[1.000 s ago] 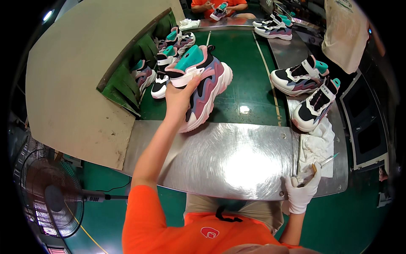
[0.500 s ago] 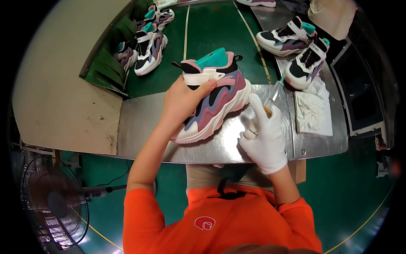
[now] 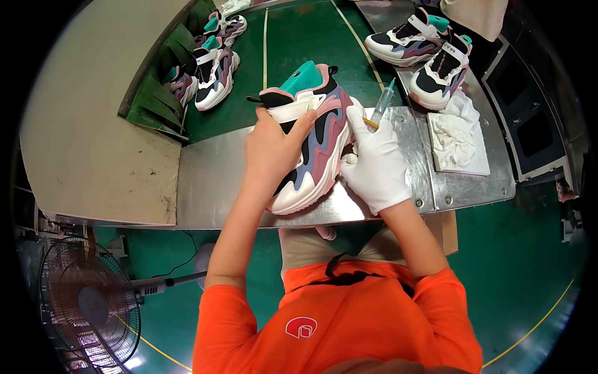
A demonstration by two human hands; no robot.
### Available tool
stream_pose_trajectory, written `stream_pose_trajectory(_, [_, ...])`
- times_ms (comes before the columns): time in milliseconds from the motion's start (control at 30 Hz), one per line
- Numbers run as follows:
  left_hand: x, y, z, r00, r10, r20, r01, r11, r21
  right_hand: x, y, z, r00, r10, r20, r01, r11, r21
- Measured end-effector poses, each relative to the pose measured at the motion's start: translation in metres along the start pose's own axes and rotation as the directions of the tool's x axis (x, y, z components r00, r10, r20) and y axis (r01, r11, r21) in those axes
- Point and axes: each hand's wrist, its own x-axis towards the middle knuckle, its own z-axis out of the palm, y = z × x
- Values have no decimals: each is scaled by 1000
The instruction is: The person injects a clear liquid into the side seams of a multi-colored sneaker using a syringe. They rotate the shoe to access different areas along the sole and upper, then wipe the injection site with a white cloth. The process is repeated on multiple shoes lined up on a metal table.
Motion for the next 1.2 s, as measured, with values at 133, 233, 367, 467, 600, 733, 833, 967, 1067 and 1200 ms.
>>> stream_pose_trajectory(133, [0, -1, 0, 1000, -1, -6, 1, 1000, -19, -3, 0, 1, 998, -62, 19, 64, 991, -121])
stream_pose_trajectory(233, [2, -5, 1, 1000, 12, -17, -12, 1000, -27, -8, 1, 0, 985, -171, -29, 163, 970, -180])
stream_pose_trajectory(367, [4, -4, 1, 1000, -10, 15, 11, 999, -52, -11, 5, -5, 985, -170, -7, 168, 979, -118])
stream_pose_trajectory(467, [6, -9, 0, 1000, -7, 2, 7, 998, -56, -15, 2, -21, 986, -151, -64, 148, 987, -60])
stream_pose_trajectory(600, [16, -13, -1, 1000, -25, -4, 24, 988, -151, -24, 29, -31, 961, -35, -275, 57, 996, 72])
stream_pose_trajectory(733, [34, -19, -1, 998, -12, -57, -2, 973, -229, -39, 53, -37, 943, 102, -317, -32, 975, 219])
stream_pose_trajectory(833, [64, -21, 4, 993, -2, -120, -14, 991, -133, -52, 72, -33, 936, 297, -190, -180, 866, 466])
stream_pose_trajectory(967, [131, -31, 12, 978, 62, -198, -54, 997, 46, -60, 91, -30, 948, 281, -149, -183, 865, 467])
stream_pose_trajectory(1067, [186, -40, 20, 950, 99, -296, -42, 980, 193, -58, 100, -22, 951, 253, -179, -130, 849, 512])
stream_pose_trajectory(1200, [251, -84, 44, 937, 80, -340, 50, 932, 358, -61, 105, -20, 934, 293, -204, -168, 864, 474])
